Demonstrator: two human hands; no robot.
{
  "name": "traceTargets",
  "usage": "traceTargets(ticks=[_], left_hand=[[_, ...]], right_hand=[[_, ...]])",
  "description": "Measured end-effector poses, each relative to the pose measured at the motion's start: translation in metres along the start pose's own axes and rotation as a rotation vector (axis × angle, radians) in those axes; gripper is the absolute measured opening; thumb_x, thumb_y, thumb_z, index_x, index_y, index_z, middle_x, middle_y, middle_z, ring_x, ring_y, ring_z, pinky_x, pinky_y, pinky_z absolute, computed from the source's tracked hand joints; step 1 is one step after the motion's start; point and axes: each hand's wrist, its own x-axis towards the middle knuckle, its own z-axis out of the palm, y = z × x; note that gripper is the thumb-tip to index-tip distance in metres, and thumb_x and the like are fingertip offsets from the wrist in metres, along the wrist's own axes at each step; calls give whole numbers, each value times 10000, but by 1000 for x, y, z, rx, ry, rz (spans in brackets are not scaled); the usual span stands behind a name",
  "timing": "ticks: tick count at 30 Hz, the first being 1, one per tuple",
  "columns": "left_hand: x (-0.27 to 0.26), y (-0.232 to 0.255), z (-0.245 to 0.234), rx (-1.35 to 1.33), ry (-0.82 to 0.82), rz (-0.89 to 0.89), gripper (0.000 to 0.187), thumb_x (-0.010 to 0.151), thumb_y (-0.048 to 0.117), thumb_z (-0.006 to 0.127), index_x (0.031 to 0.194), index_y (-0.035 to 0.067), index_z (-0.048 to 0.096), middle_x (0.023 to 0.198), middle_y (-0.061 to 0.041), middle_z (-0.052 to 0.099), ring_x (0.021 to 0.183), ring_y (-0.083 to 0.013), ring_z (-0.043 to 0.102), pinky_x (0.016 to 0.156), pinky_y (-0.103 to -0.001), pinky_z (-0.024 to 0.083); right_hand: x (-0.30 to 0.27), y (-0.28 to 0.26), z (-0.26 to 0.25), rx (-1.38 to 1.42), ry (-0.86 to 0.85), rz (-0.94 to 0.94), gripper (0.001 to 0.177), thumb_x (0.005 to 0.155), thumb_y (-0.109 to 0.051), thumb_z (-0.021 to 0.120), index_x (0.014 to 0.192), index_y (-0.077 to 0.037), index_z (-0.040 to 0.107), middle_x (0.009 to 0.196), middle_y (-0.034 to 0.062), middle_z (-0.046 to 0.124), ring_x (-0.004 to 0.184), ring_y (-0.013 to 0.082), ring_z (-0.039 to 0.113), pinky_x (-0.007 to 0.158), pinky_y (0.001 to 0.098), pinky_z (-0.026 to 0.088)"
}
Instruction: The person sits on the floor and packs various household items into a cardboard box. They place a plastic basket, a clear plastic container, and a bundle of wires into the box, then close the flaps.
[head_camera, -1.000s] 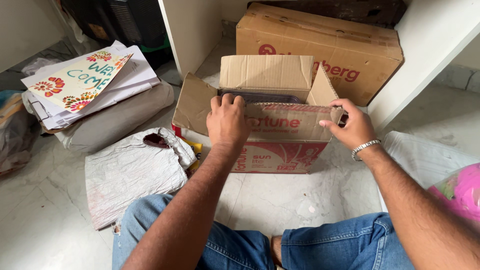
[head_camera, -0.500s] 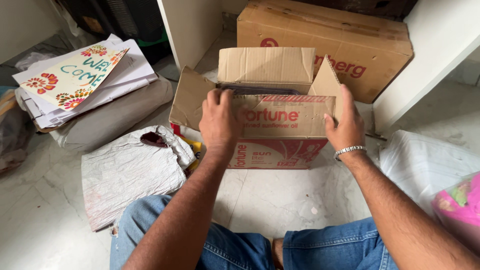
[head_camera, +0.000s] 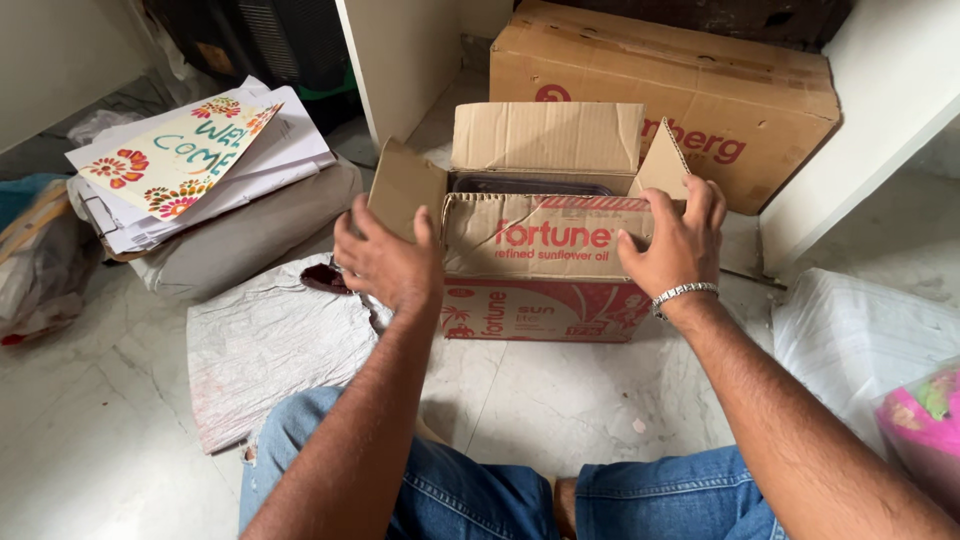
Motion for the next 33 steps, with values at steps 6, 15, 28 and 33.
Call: traceTargets(ticks=[6, 15, 28, 33], left_hand=[[-4, 8, -28, -481, -148, -152, 718, 1001, 343, 606, 1581, 100, 259, 1279, -178, 626, 1100, -289, 645, 926, -423, 522], [-25, 19, -43, -417, -181, 287, 431, 906, 233, 690, 1317, 157, 584, 1138, -60, 670, 972, -206, 694, 808, -364, 573], [-20, 26, -38, -261, -162, 427, 219, 915, 136, 667, 1094, 81, 554, 1122, -118, 590, 1041, -342, 639, 791, -468, 550], [-13, 28, -35, -267, -213, 446, 263, 930, 138, 664, 1161, 93, 550, 1131, -132, 571, 1024, -360, 634, 777, -488, 547]], right_hand=[[1, 4, 3, 21, 14, -24, 525, 804, -298, 854, 1222, -90, 614, 1367, 191, 466, 1308, 419, 400, 1085, 538, 422], [0, -6, -9, 77, 24, 59, 573, 800, -409, 887, 1145, -76, 574, 1228, 160, 495, 1186, 391, 485, 969, 505, 478], [-5, 7, 6, 187, 161, 15, 428, 912, -313, 859, 1112, -52, 584, 1389, 233, 420, 1274, 417, 497, 1029, 494, 474], [-10, 30, 24, 370, 300, 111, 456, 902, -128, 760, 1292, -43, 540, 1338, 214, 507, 1222, 355, 562, 1034, 428, 490]])
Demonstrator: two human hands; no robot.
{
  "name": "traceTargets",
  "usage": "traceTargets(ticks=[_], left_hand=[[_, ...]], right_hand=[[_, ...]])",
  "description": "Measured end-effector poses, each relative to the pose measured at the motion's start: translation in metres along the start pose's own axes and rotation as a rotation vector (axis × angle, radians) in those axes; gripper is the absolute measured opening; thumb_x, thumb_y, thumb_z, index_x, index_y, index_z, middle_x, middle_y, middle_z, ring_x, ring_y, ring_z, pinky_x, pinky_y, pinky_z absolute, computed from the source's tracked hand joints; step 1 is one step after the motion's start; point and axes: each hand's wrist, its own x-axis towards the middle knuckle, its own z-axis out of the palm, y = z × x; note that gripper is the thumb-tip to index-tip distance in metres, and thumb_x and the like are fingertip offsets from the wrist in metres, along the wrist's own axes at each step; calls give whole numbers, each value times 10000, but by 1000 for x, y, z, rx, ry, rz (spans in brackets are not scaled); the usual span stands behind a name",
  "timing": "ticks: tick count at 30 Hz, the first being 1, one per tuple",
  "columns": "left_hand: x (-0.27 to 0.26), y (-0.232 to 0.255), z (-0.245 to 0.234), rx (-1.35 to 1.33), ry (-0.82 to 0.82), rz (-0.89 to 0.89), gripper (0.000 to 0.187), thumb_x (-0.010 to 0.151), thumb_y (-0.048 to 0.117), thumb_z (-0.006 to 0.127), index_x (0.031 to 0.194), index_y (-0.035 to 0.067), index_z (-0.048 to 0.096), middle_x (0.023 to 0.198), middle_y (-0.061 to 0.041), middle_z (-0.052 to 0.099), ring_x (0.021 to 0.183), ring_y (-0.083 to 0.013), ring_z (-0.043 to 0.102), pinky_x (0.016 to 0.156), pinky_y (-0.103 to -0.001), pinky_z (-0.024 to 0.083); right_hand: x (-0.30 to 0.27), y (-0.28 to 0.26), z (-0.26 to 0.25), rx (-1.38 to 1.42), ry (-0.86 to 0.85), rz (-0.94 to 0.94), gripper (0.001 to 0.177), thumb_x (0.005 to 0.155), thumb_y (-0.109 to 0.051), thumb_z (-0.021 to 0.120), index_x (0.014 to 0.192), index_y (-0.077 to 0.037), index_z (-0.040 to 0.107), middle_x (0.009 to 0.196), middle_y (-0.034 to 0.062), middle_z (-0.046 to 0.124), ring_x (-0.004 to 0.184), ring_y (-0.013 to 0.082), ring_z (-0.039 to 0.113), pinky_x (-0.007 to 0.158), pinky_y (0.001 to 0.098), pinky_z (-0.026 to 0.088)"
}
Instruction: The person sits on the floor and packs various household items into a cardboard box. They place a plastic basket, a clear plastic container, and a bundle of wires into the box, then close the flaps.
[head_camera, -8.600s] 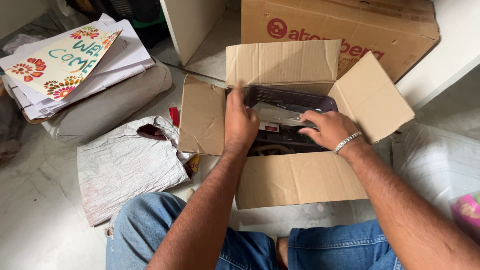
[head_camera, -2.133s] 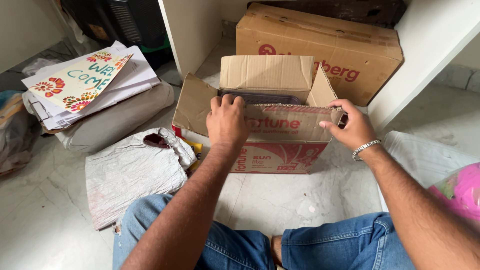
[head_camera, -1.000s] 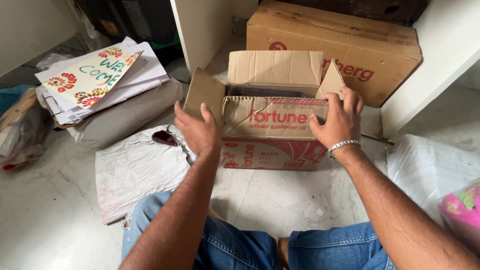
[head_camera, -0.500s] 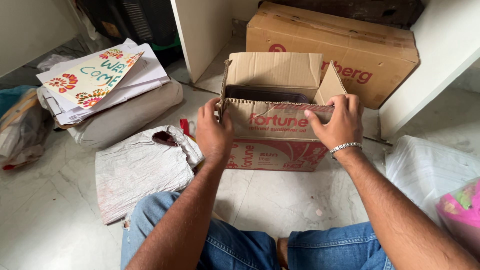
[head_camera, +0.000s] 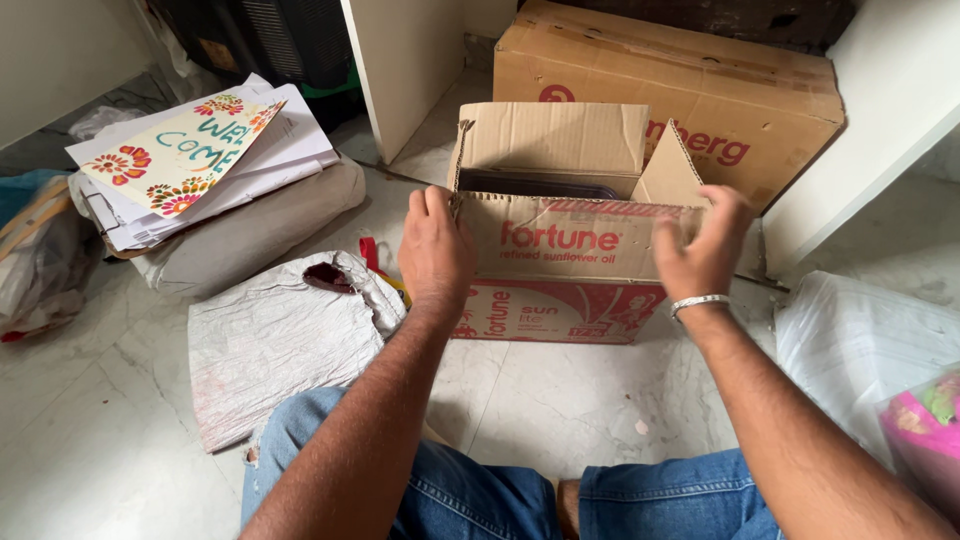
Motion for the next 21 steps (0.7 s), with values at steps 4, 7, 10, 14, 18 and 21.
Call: traceTargets(ticks=[4, 7, 10, 14, 18, 21], left_hand=[[2, 6, 6, 34, 27, 217, 566, 873, 166, 703, 1420, 214, 564, 1355, -251, 469, 1126, -400, 569, 837, -486, 545], [-5, 19, 18, 177, -43, 298, 600, 863, 232, 731, 1433, 320, 565, 1559, -150, 360, 1343, -445, 407, 1019, -559, 429], [-8, 31, 26, 276, -135, 192, 539, 858, 220, 731, 1374, 320, 615, 1666, -103, 229, 1491, -427, 238, 1152, -564, 311], [-7, 42, 27, 367, -245, 170, 625, 854, 287, 738, 1447, 300, 540, 1691, -40, 150, 1522, -417, 138, 1165, -680, 185], [-2, 59, 23, 547, -346, 263, 738, 841, 238, 726, 1512, 324, 431, 1689, -29, 128, 1528, -368, 106, 1110, -775, 64], [-1, 76, 26, 529, -556, 305, 928, 787, 358, 772, 1586, 283, 305, 1684, -45, 147, 1530, -329, 137, 1138, -780, 6]], right_hand=[[-3, 28, 7, 279, 25, 252, 419, 905, 52, 595, 1306, -52, 533, 1151, 51, 629, 1038, 168, 632, 925, 282, 514], [-5, 34, 5, 226, 0, 236, 463, 847, 120, 538, 1278, -42, 583, 1065, 25, 597, 902, 121, 559, 799, 253, 481], [-4, 30, -3, 131, -70, 304, 513, 816, 122, 514, 1263, -79, 669, 923, 21, 549, 777, 120, 495, 708, 269, 453], [1, 23, -12, 47, -107, 217, 519, 781, 117, 523, 1218, -90, 710, 855, 16, 577, 732, 146, 500, 680, 295, 457], [3, 13, -15, 28, -98, 192, 507, 763, 104, 532, 1196, -92, 708, 918, 18, 639, 734, 151, 532, 689, 298, 473], [4, 9, -16, 28, -108, 216, 483, 785, 95, 544, 1195, -95, 715, 888, 29, 633, 732, 152, 537, 694, 310, 481]])
